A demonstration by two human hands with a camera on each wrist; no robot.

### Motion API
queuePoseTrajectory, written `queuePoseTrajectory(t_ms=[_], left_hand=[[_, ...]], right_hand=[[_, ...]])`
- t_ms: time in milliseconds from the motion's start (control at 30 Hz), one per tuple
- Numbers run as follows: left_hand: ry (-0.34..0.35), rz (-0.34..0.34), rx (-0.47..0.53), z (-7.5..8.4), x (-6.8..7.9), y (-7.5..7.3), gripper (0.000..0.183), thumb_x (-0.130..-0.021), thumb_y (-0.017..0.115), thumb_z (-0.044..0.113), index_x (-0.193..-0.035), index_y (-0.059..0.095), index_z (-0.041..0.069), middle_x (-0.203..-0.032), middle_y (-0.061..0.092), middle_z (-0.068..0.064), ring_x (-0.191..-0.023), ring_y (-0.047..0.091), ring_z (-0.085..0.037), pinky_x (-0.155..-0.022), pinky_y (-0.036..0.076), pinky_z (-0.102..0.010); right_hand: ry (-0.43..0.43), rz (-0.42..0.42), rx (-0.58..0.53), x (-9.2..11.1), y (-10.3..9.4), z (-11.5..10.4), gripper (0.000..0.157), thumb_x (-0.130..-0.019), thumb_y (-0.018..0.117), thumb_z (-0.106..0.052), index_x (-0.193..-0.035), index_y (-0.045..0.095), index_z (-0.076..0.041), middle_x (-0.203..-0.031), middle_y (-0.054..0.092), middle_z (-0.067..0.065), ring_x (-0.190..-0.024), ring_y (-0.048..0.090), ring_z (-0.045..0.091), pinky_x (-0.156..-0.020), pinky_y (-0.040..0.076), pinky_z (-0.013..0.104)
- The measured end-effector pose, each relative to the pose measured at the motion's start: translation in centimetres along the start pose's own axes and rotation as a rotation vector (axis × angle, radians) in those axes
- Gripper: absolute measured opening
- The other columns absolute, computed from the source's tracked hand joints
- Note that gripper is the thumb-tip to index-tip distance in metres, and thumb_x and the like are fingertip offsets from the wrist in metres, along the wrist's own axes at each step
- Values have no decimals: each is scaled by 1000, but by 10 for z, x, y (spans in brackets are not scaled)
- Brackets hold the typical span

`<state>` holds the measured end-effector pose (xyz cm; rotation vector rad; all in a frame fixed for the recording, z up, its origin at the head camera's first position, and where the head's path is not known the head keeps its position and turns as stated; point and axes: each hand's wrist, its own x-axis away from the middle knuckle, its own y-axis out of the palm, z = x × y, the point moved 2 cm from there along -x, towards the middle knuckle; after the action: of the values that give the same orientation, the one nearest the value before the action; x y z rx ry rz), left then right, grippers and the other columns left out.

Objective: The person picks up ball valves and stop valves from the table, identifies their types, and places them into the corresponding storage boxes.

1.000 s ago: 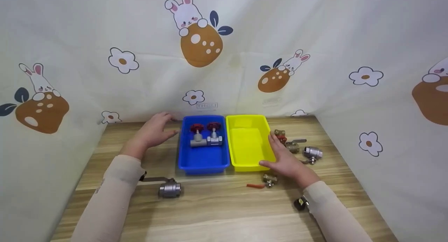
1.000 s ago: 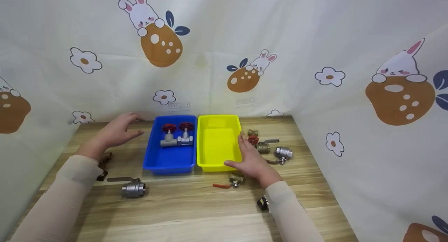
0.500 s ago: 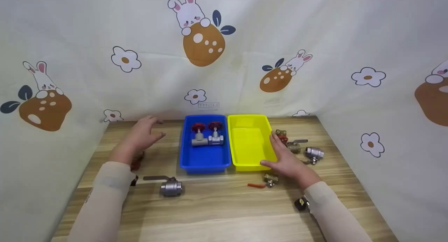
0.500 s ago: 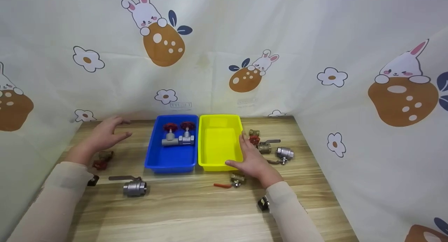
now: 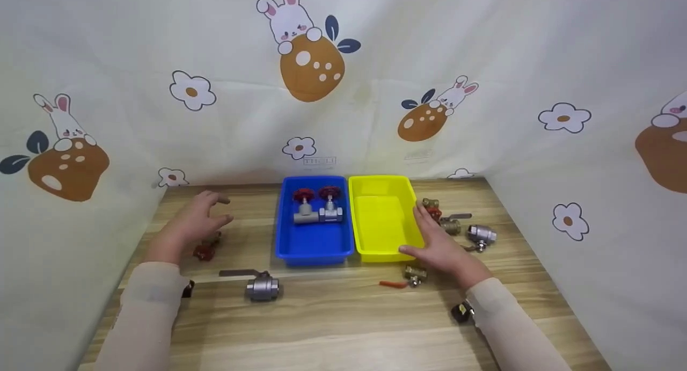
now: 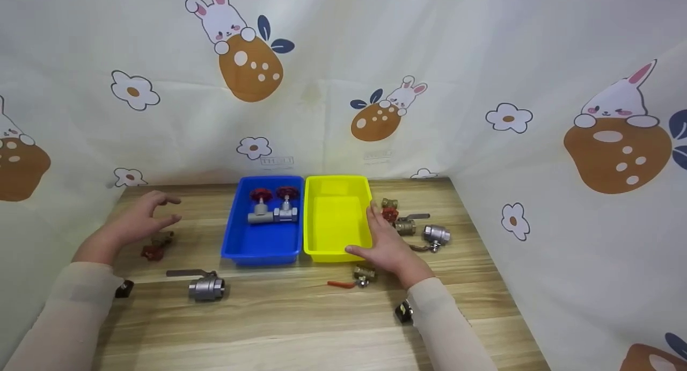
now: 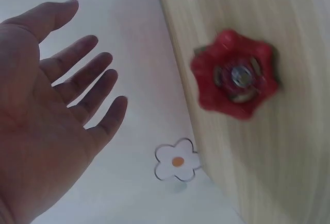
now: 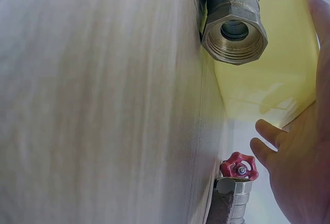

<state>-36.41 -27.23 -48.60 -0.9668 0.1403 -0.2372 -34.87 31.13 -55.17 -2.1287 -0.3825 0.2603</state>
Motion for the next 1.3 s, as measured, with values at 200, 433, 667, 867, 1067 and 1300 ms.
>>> queuePoseTrajectory(t_ms=[200, 433, 667, 867, 1067, 1300], left_hand=[[-6, -37, 18, -15, 13, 5, 55, -105, 74, 24, -149, 58, -6, -163, 40, -40, -151, 35, -64, -123, 27, -79], [-28, -31, 46, -27, 25, 11, 54, -103, 75, 19, -147, 59, -7, -154, 49, -37, -145, 44, -61, -118, 38, -76], [-6, -43, 67, -32, 34, 18, 66, -95, 79, 9, -153, 54, -10, -165, 36, -38, -152, 30, -64, -121, 30, -79], [-28, -66, 62, -38, 36, 24, 80, -88, 80, 7, -160, 48, -7, -173, 27, -35, -157, 20, -63, -123, 24, -80], [-21, -84, 55, -39, 36, 27, 86, -84, 83, 5, -161, 47, -7, -176, 24, -32, -157, 19, -63, -123, 23, -79], [30, -79, 30, -40, 37, 30, 87, -79, 85, 3, -158, 50, -10, -170, 32, -37, -154, 26, -65, -124, 25, -78]], right_hand=[[-5, 0, -6, 1, 0, -1, 117, -100, 77, -59, -178, 5, -10, -185, -11, -1, -167, 12, 46, -130, 17, 68], [2, -5, 3, 2, -2, -1, 117, -100, 76, -62, -178, 6, -11, -186, -9, 2, -167, 13, 47, -130, 19, 68], [11, -12, 2, 2, -2, -2, 117, -100, 75, -62, -178, 3, -15, -185, -11, -2, -167, 13, 47, -129, 18, 71], [13, -15, -2, 2, -2, -2, 117, -100, 76, -61, -178, 1, -17, -184, -12, -2, -166, 14, 48, -128, 19, 71], [33, -21, -7, 3, -2, -3, 115, -101, 76, -59, -179, 1, -18, -184, -15, -5, -166, 13, 49, -128, 20, 71], [33, -17, -5, 2, -2, -3, 116, -100, 76, -60, -179, 0, -20, -183, -15, -9, -166, 15, 48, -128, 20, 70]])
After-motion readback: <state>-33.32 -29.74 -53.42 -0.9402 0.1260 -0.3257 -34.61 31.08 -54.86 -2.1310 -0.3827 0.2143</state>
